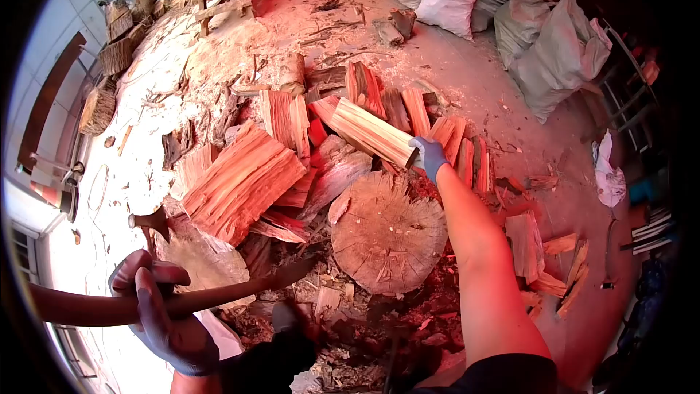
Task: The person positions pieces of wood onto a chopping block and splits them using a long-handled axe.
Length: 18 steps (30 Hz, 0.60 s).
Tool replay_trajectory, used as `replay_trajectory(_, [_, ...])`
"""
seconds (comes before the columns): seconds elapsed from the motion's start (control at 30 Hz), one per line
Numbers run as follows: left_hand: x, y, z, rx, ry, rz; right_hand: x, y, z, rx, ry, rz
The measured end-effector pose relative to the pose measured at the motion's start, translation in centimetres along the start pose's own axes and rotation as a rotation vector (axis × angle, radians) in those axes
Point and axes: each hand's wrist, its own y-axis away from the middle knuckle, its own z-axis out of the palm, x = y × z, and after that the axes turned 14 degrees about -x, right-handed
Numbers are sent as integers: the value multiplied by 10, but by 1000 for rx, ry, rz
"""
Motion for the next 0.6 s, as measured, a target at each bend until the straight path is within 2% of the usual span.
replay_trajectory(0.03, [2,0,0,8,47,-51,-9,18,0,33,-129,-35])
replay_trajectory(0.13, [8,2,8,-2,71,-10,-27,70,-17,110,-123,-32])
replay_trajectory(0.17, [6,3,7,-4,82,-2,-34,88,-22,149,-10,-62])
replay_trajectory(0.23, [4,10,-2,-156,-26,141,-49,125,-34,229,245,-186])
replay_trajectory(0.27, [10,10,-1,-96,122,-23,-55,136,-44,242,250,-190])
replay_trajectory(0.33, [16,14,1,-141,60,56,-75,159,-64,173,289,-350])
replay_trajectory(0.4, [22,16,2,-81,212,-100,-115,191,-64,135,357,-445])
replay_trajectory(0.5, [30,20,4,-68,228,-85,-202,261,-27,43,551,-496])
replay_trajectory(0.57, [35,24,3,-53,300,-115,-243,290,5,-12,646,-676])
replay_trajectory(0.6, [37,26,3,-39,343,-142,-259,307,24,-15,649,-673])
